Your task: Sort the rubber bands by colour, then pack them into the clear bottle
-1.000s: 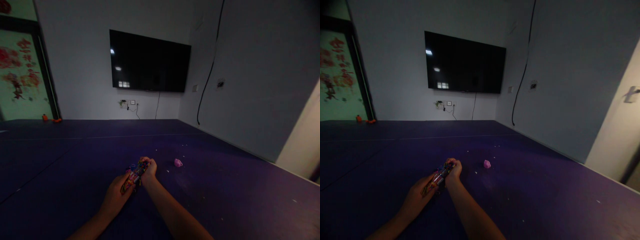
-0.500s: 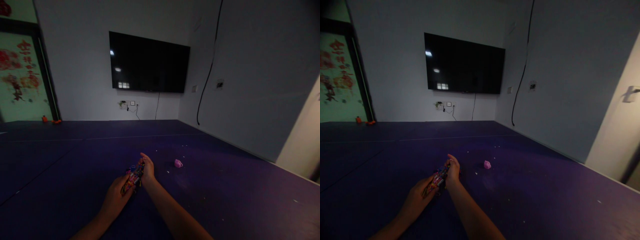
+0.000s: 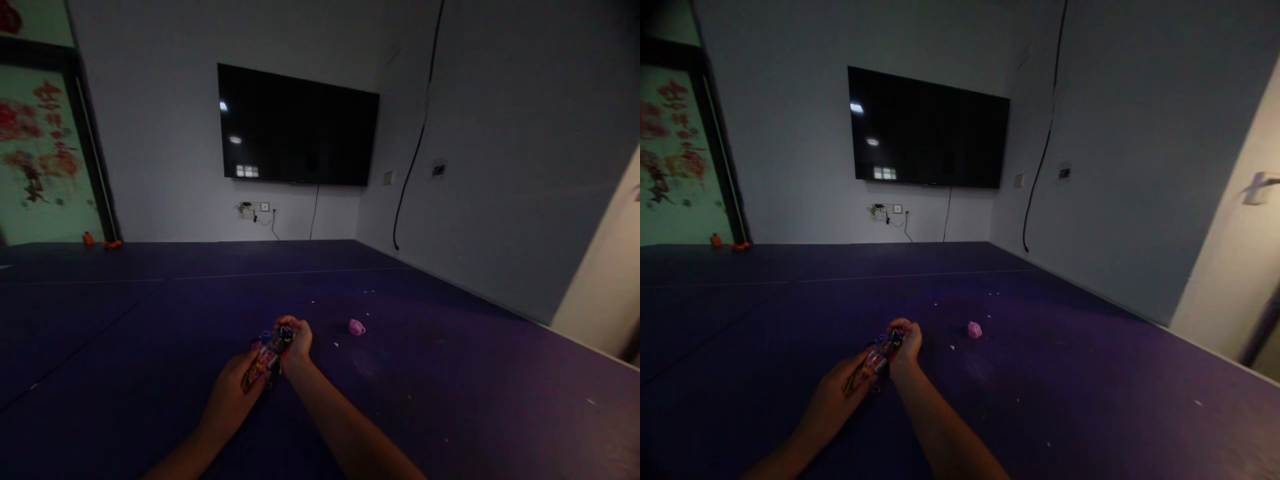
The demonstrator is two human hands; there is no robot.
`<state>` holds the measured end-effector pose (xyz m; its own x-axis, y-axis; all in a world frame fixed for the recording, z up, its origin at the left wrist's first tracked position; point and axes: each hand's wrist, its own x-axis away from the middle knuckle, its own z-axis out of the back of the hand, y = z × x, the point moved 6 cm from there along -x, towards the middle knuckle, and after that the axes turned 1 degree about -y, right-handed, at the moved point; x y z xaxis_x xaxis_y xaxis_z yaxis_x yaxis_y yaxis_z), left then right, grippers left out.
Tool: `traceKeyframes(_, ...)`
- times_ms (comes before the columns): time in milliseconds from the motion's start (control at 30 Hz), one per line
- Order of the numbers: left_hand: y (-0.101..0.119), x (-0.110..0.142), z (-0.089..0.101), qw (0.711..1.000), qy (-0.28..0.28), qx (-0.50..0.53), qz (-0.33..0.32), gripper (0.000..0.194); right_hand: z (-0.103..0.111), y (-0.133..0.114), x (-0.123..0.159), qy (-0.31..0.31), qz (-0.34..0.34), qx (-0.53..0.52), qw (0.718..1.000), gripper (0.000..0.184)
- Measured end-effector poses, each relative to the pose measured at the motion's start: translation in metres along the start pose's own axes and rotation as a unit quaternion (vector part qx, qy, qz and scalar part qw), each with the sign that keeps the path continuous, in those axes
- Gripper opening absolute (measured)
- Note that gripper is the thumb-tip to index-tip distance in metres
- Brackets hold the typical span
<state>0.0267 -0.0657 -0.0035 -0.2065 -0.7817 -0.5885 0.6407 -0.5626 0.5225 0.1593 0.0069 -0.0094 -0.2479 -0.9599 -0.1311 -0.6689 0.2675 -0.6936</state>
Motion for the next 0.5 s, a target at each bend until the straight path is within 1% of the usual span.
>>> traceKeyframes(100,-0.001,0.001,0.0,1.0,0.005,-0.004,0.001,0.037,-0.003,0.006,0.004,0.03,-0.073,-0.046,0.996,0.035)
traceKeyframes(167,-0.002,0.001,0.0,1.0,0.002,-0.005,0.004,0.037,-0.005,0.007,0.006,0.038,-0.09,-0.027,0.995,0.041)
traceKeyframes(233,-0.002,0.002,-0.001,1.0,-0.002,-0.004,0.006,0.037,-0.006,0.005,0.008,0.041,-0.084,-0.003,0.996,0.042)
traceKeyframes(300,-0.002,0.003,0.0,1.0,-0.005,0.0,0.007,0.037,-0.007,0.004,0.009,0.035,-0.069,0.012,0.997,0.037)
traceKeyframes(500,-0.002,0.002,0.002,0.999,-0.006,0.026,0.021,0.035,-0.009,0.005,0.011,0.002,-0.058,0.003,0.998,0.027)
